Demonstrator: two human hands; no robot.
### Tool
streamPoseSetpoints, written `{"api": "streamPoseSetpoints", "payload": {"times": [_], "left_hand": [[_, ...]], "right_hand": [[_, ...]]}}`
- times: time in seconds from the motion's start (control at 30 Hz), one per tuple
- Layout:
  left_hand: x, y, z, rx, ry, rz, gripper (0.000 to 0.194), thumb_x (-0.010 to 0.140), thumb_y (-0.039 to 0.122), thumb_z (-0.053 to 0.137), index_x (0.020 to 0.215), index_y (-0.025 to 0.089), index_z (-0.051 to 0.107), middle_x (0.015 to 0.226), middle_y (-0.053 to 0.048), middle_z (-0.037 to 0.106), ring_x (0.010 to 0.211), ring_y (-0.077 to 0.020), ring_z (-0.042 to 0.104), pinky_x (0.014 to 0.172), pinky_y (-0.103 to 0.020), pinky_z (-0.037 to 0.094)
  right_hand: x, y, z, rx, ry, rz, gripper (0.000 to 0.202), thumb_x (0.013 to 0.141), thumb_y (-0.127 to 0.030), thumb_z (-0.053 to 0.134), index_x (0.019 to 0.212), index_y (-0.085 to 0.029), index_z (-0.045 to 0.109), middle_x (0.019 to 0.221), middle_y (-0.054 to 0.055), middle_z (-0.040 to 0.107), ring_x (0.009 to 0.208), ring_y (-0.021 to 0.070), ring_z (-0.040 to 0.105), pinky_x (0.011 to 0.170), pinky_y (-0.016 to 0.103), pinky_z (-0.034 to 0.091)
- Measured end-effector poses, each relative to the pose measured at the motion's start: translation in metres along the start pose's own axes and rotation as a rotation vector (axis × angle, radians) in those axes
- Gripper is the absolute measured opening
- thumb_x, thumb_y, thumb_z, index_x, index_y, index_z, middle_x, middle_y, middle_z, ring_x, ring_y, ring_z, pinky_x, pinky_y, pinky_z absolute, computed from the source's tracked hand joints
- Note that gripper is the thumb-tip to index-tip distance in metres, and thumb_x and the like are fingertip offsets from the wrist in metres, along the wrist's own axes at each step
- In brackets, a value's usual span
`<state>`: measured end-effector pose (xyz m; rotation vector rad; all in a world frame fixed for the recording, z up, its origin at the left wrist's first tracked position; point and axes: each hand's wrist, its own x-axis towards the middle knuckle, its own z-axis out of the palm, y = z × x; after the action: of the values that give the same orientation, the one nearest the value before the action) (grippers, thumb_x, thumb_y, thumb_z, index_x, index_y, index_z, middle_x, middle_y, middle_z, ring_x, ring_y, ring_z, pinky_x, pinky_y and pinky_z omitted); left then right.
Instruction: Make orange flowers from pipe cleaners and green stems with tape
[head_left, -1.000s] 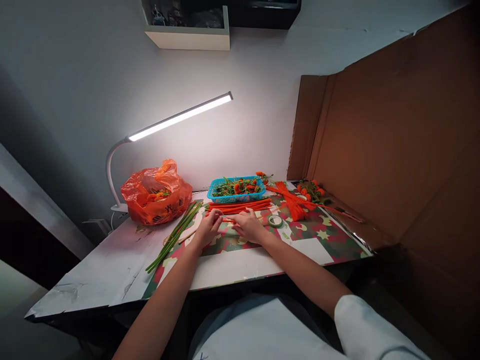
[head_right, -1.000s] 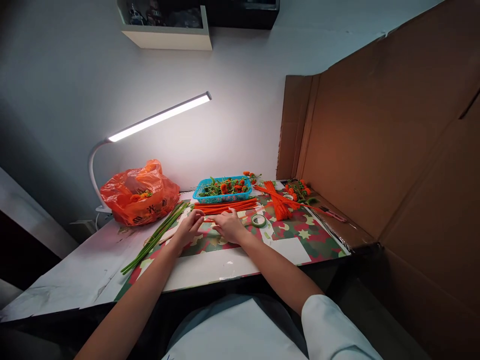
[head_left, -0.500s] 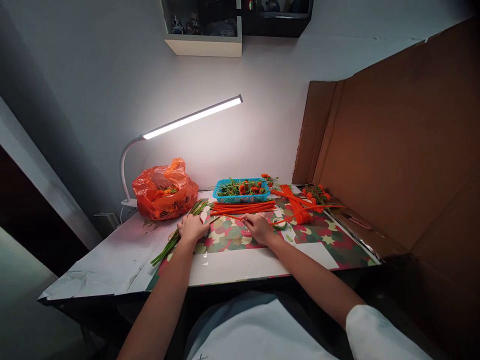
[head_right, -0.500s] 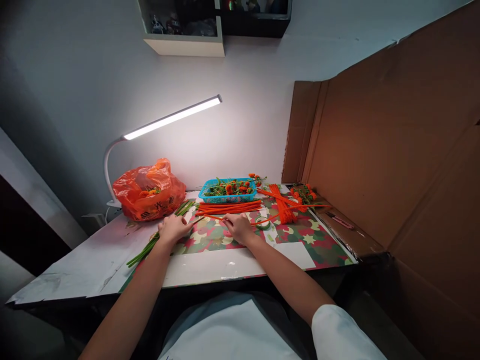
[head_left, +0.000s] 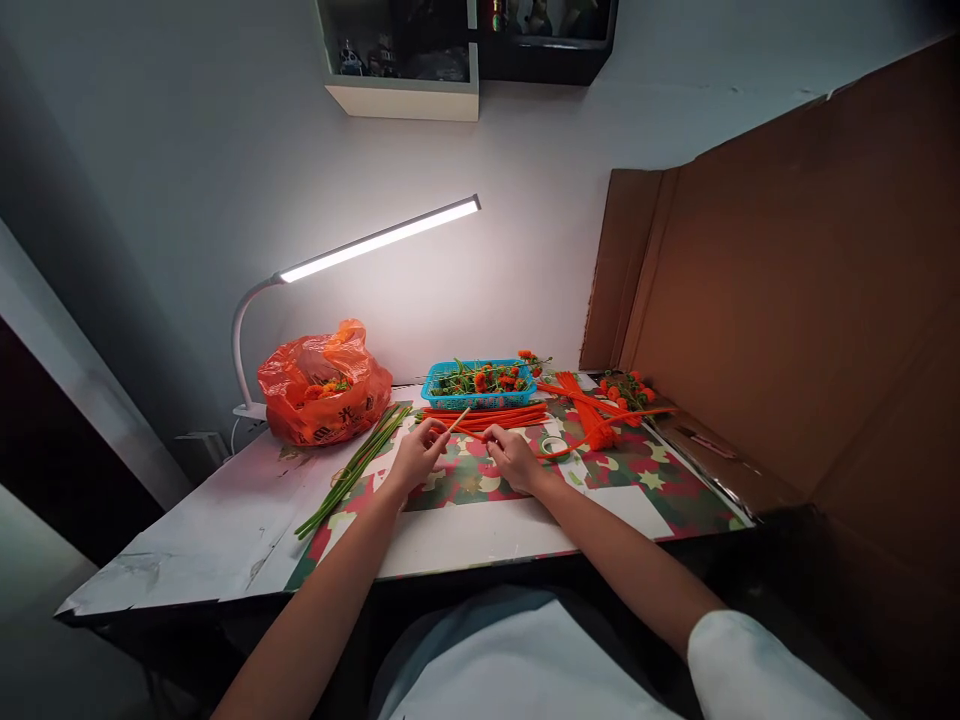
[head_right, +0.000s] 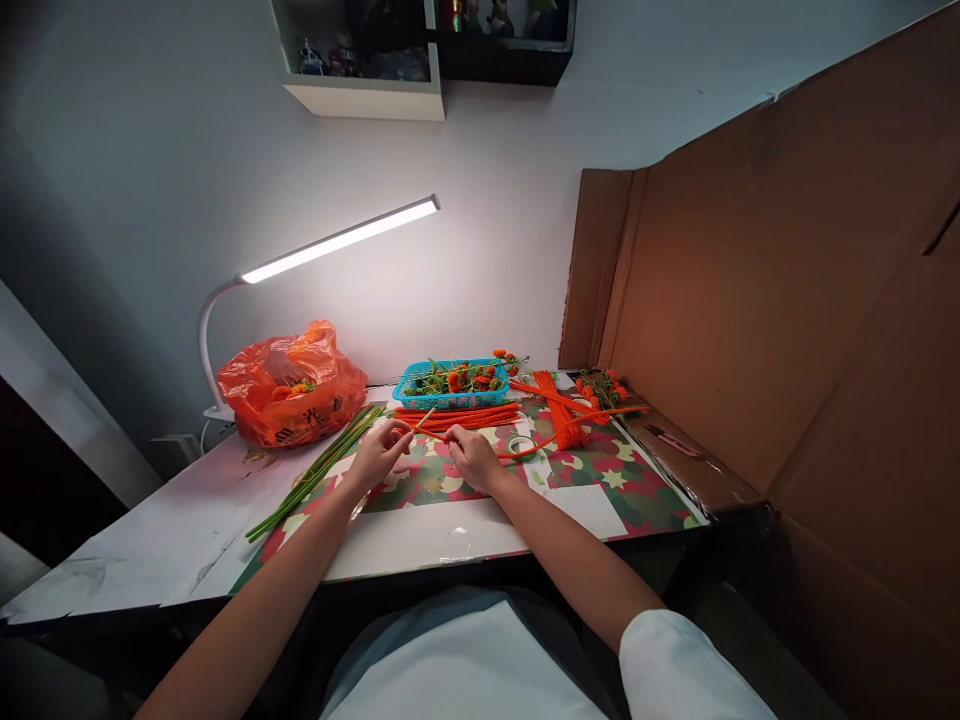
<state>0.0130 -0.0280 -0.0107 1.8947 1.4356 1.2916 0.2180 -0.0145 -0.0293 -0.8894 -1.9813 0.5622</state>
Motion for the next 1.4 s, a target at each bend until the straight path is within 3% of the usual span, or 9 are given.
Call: {"api": "streamPoseSetpoints", "payload": {"times": [0.2, 0.37, 0.6, 0.73, 0.87, 1.0, 1.1, 1.23, 1.4], "left_hand": [[-0.001, 0.007, 0.008, -0.323, -0.07, -0.069, 0.034, 0.064, 0.043, 0.07, 0.081, 0.016, 0.057, 0.066, 0.0, 0.062, 0.046, -0.008, 0.047, 0.044, -0.021, 0.037], [-0.004, 0.013, 0.01, -0.44, -0.121, -0.13, 0.036, 0.061, 0.041, 0.073, 0.082, 0.016, 0.06, 0.066, 0.001, 0.06, 0.048, -0.0081, 0.049, 0.044, -0.021, 0.04], [-0.003, 0.008, 0.015, -0.601, 0.011, -0.281, 0.024, 0.058, 0.022, 0.071, 0.08, 0.014, 0.066, 0.069, 0.0, 0.062, 0.055, -0.0082, 0.053, 0.051, -0.02, 0.04], [-0.003, 0.011, 0.017, -0.794, -0.093, -0.356, 0.035, 0.057, 0.021, 0.076, 0.09, 0.014, 0.067, 0.08, -0.003, 0.065, 0.059, -0.0079, 0.055, 0.052, -0.02, 0.041], [-0.004, 0.015, 0.019, -0.847, -0.091, -0.409, 0.026, 0.063, 0.015, 0.07, 0.088, 0.014, 0.065, 0.072, 0.0, 0.06, 0.046, -0.0021, 0.042, 0.042, -0.016, 0.032], [-0.003, 0.014, 0.02, -0.917, -0.077, -0.448, 0.023, 0.063, 0.005, 0.055, 0.083, 0.013, 0.063, 0.075, -0.001, 0.061, 0.05, -0.0032, 0.046, 0.048, -0.016, 0.039], [-0.003, 0.014, 0.019, -0.92, -0.056, -0.449, 0.025, 0.064, 0.002, 0.058, 0.085, 0.014, 0.061, 0.08, -0.001, 0.062, 0.057, -0.0046, 0.053, 0.055, -0.016, 0.043], [-0.005, 0.014, 0.02, -0.91, -0.12, -0.434, 0.031, 0.066, 0.013, 0.071, 0.094, 0.016, 0.056, 0.078, 0.0, 0.061, 0.056, -0.0049, 0.054, 0.053, -0.017, 0.042], [-0.005, 0.01, 0.021, -0.832, -0.093, -0.425, 0.029, 0.067, 0.029, 0.07, 0.083, 0.017, 0.049, 0.061, 0.006, 0.052, 0.038, -0.001, 0.032, 0.037, -0.015, 0.02]], "right_hand": [[-0.001, -0.004, -0.001, -0.013, -0.001, 0.018, 0.021, 0.087, -0.032, 0.043, 0.078, -0.019, 0.056, 0.057, -0.004, 0.048, 0.052, 0.0106, 0.042, 0.052, 0.022, 0.027], [-0.002, -0.007, -0.002, 0.006, -0.047, 0.02, 0.019, 0.087, -0.03, 0.045, 0.093, -0.021, 0.06, 0.062, -0.004, 0.054, 0.052, 0.0098, 0.043, 0.054, 0.021, 0.028], [-0.002, -0.008, -0.001, -0.009, -0.12, -0.028, 0.02, 0.087, -0.029, 0.044, 0.078, -0.019, 0.058, 0.061, -0.003, 0.051, 0.057, 0.0102, 0.044, 0.056, 0.021, 0.029], [-0.003, -0.008, -0.001, 0.005, -0.14, -0.009, 0.02, 0.088, -0.029, 0.043, 0.077, -0.019, 0.056, 0.059, -0.004, 0.051, 0.056, 0.0102, 0.044, 0.056, 0.021, 0.03], [-0.003, -0.008, -0.001, 0.01, -0.14, -0.013, 0.02, 0.088, -0.029, 0.043, 0.076, -0.018, 0.056, 0.061, -0.003, 0.051, 0.058, 0.0105, 0.043, 0.057, 0.021, 0.03], [-0.003, -0.008, -0.001, 0.0, -0.129, -0.001, 0.019, 0.087, -0.029, 0.044, 0.078, -0.018, 0.056, 0.061, -0.004, 0.05, 0.057, 0.0102, 0.042, 0.056, 0.022, 0.029], [-0.003, -0.007, 0.0, -0.007, -0.132, -0.007, 0.019, 0.087, -0.029, 0.044, 0.077, -0.018, 0.055, 0.061, -0.004, 0.049, 0.057, 0.01, 0.042, 0.056, 0.021, 0.029], [-0.003, -0.006, -0.001, -0.001, -0.128, -0.019, 0.02, 0.088, -0.03, 0.043, 0.077, -0.018, 0.055, 0.062, -0.004, 0.05, 0.058, 0.0101, 0.043, 0.057, 0.021, 0.03], [-0.003, -0.007, -0.001, 0.006, -0.118, -0.003, 0.02, 0.088, -0.031, 0.043, 0.078, -0.018, 0.055, 0.06, -0.004, 0.048, 0.056, 0.0098, 0.042, 0.055, 0.021, 0.029]]}}
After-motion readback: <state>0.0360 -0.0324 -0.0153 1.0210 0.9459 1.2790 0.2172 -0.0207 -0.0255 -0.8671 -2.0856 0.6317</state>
